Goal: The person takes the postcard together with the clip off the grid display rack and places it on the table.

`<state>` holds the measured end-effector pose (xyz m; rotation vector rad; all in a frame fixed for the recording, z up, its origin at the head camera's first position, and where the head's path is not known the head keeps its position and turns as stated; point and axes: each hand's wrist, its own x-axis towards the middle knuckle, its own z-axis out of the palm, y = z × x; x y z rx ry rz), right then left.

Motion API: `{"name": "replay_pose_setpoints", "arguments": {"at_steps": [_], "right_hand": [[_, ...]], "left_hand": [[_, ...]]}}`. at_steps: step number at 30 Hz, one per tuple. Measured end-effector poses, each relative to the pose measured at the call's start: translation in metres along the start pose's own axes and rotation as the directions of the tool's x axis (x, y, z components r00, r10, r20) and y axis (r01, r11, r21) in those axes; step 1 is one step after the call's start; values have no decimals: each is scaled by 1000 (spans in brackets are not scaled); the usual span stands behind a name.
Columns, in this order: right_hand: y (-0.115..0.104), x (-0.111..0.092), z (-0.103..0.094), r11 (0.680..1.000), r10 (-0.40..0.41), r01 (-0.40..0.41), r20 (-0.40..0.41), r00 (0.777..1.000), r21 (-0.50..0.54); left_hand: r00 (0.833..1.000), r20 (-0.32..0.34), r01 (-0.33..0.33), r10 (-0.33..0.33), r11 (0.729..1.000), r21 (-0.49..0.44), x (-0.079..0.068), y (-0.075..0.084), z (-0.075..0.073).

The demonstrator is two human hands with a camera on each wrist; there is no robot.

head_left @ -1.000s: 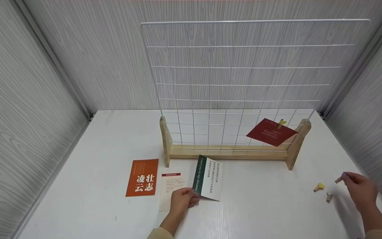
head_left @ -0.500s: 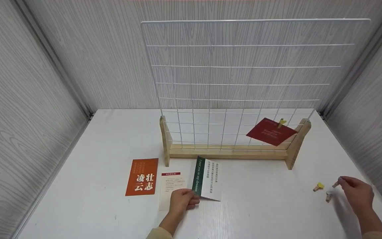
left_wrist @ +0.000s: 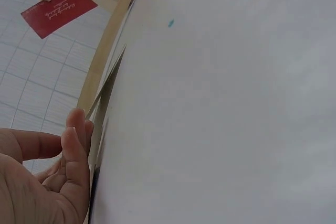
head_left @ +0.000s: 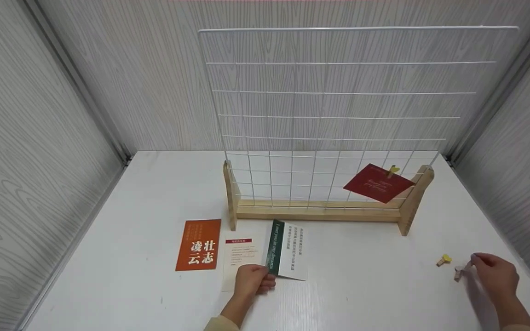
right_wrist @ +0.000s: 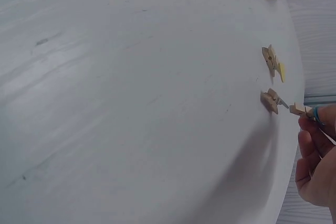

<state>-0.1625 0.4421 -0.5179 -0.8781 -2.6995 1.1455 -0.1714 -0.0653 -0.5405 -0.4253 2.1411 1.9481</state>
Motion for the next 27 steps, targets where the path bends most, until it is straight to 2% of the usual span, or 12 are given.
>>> {"name": "replay_pose_setpoints", "arguments": {"at_steps": [7,13,18,27], "right_hand": [[0,-1,0,997,74,-74,30,997,3],[7,0,5,997,62,-59,63,996,-51],[10,2,7,996,69,-64,66,995,-66],[14,4,12,988,153,-151,62,986,-45]], "left_hand": [[999,-38,-20,24,996,86,-2,1,0],[998,-48,-36,43,991,132,-4,3,2],[998,-43,-44,51,988,149,-5,4,2],[998,-32,-43,48,991,130,-6,4,2]]}}
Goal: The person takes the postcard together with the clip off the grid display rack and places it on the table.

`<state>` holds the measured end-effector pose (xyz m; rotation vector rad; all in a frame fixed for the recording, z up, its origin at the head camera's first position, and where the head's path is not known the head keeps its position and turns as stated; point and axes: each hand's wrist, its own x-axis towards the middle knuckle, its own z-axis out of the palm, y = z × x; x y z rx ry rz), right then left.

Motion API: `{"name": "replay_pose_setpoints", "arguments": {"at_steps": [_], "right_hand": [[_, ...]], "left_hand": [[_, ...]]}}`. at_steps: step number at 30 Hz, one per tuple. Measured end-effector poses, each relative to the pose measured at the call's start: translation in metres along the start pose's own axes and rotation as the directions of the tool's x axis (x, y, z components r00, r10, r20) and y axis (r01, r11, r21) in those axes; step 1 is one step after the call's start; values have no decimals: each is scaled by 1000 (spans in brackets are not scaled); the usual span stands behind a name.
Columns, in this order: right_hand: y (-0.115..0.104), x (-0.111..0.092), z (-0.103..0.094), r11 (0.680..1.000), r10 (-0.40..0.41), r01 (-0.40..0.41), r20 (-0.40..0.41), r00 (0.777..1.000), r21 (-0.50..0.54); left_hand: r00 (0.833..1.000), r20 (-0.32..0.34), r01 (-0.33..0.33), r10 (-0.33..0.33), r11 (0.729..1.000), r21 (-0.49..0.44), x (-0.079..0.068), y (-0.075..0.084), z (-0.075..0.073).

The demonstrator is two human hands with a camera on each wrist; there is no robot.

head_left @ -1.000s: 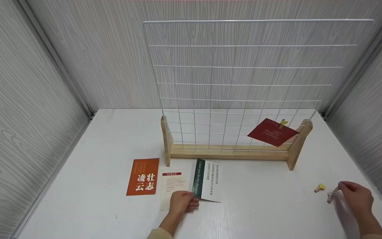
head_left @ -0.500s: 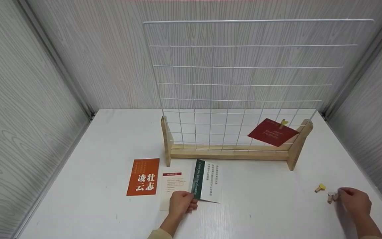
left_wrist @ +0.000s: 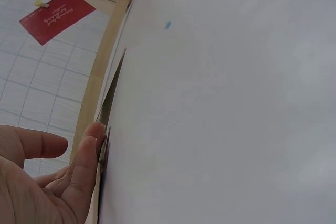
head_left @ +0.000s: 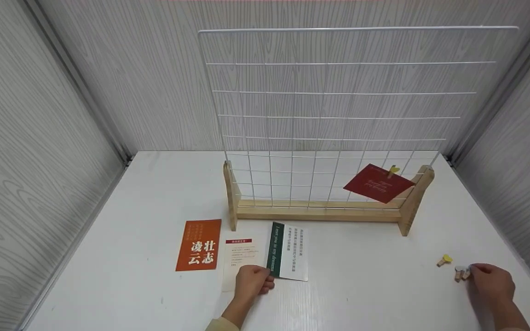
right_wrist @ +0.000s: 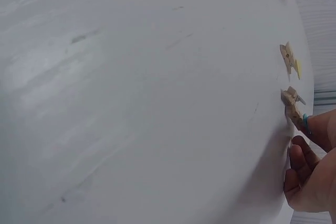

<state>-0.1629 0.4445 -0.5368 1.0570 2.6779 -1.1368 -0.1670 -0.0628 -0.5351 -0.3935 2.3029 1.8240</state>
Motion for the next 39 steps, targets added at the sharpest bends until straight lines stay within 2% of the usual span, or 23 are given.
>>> {"name": "replay_pose_setpoints", "arguments": {"at_steps": [13,24,30,34,39], "right_hand": [[0,5,4,997,77,-77,-12,997,24],[3,4,5,999,46,-45,-31,998,28],[1,-2,1,1000,17,-17,-26,1000,14],[-1,-4,-2,998,49,-49,-5,999,36],[0,-4,-4,996,73,-73,4,997,50]], "left_hand": [[1000,-20,17,-17,1000,-7,-1,1,0],[999,-39,34,-34,999,-20,-1,0,-1],[1000,-25,8,-8,1000,-24,0,0,-1],[1000,-13,-6,6,999,-39,1,2,-3],[998,29,-50,53,995,-91,6,4,-4]]}}
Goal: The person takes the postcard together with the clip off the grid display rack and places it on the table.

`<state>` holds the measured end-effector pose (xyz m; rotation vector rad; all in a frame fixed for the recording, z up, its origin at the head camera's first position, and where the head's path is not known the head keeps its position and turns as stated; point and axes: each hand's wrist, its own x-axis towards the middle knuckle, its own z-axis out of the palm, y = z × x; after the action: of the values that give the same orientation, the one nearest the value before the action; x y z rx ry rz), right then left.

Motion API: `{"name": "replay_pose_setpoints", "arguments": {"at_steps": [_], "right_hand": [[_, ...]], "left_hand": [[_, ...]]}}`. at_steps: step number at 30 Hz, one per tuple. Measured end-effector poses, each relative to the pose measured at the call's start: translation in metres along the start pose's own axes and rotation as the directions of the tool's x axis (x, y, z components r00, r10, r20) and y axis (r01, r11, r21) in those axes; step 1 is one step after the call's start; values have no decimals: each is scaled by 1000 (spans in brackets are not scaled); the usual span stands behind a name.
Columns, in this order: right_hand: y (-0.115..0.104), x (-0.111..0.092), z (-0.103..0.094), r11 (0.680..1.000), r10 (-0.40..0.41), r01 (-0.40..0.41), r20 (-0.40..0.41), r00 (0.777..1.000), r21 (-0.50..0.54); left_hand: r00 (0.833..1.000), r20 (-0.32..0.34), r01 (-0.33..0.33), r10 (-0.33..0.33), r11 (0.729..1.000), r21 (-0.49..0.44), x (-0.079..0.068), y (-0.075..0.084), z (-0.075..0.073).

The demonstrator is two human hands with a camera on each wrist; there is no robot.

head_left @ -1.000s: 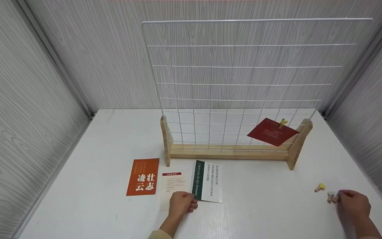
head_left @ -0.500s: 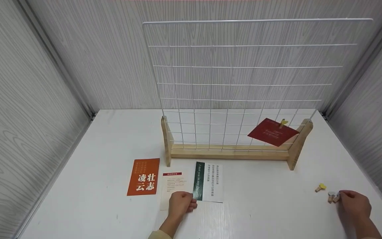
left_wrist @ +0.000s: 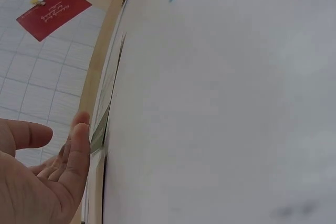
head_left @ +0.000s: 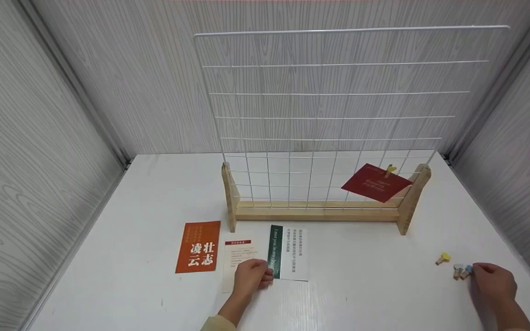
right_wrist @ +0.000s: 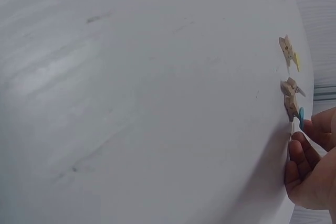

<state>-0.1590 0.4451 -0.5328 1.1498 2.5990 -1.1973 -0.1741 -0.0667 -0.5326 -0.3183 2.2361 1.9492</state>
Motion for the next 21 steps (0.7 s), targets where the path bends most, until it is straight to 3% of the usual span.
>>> {"name": "replay_pose_setpoints", "arguments": {"at_steps": [4,7,11,14,18,21], "right_hand": [[2,1,-2,1000,19,-19,5,1000,9],[3,0,-4,1000,20,-20,9,1000,9],[2,-3,-8,1000,15,-15,9,1000,1],[2,-3,-11,1000,22,-22,9,1000,1],[2,-3,-19,1000,-11,11,15,1000,5],[2,-4,-26,999,-49,49,27,998,13]], "left_hand": [[1000,6,-29,29,999,-29,6,1,-3],[998,-10,-66,66,997,-32,15,-8,-5],[996,-23,-81,81,997,-4,20,-1,-10],[998,-48,-51,51,999,16,35,-7,-12],[996,-88,-31,34,999,38,70,-37,-13],[994,-110,-19,24,999,47,83,-43,-15]]}}
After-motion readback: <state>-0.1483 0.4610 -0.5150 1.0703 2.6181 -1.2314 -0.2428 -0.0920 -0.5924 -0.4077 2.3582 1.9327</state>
